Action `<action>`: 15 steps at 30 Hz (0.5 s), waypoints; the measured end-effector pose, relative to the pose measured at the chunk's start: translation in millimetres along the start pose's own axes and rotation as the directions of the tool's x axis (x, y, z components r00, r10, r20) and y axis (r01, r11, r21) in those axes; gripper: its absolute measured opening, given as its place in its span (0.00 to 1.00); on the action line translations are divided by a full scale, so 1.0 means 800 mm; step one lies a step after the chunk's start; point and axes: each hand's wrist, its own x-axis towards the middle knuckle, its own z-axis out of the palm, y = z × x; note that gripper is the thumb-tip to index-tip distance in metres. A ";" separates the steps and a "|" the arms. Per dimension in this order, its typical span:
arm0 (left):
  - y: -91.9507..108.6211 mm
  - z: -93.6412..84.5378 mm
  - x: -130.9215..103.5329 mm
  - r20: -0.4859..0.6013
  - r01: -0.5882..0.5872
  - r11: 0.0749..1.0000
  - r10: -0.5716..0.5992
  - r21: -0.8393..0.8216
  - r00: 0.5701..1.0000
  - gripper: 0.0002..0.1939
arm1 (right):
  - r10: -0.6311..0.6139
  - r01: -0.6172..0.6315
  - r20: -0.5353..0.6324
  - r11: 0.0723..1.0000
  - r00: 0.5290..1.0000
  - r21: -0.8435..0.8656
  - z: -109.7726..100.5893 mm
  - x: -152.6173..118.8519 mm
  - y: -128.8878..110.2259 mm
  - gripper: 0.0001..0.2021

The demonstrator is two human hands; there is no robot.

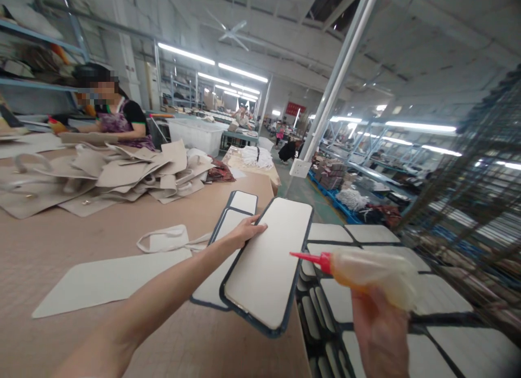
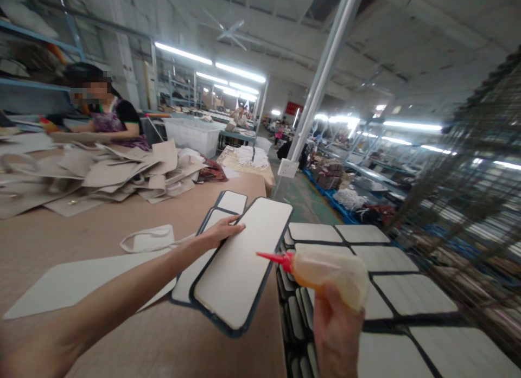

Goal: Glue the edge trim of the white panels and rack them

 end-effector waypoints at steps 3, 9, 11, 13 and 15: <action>0.000 0.016 -0.015 0.059 -0.016 1.000 0.016 0.003 0.998 0.30 | -0.058 0.058 -0.025 0.998 0.998 0.009 0.028 0.033 0.009 0.26; -0.008 0.031 -0.041 0.269 -0.092 0.995 0.100 -0.041 0.958 0.38 | -0.041 0.040 -0.031 0.999 0.999 -0.035 0.004 0.064 0.025 0.32; -0.011 0.032 -0.044 0.289 -0.094 0.994 0.105 -0.051 0.952 0.37 | -0.032 0.031 -0.023 0.998 0.999 -0.046 -0.007 0.065 0.027 0.32; -0.012 0.035 -0.046 0.293 -0.096 0.994 0.107 -0.051 0.950 0.32 | -0.030 0.028 -0.018 0.998 0.999 -0.062 -0.018 0.060 0.029 0.33; -0.013 0.040 -0.049 0.309 -0.090 0.995 0.101 -0.050 0.946 0.28 | -0.032 0.031 -0.009 0.995 0.999 -0.096 -0.030 0.049 0.031 0.33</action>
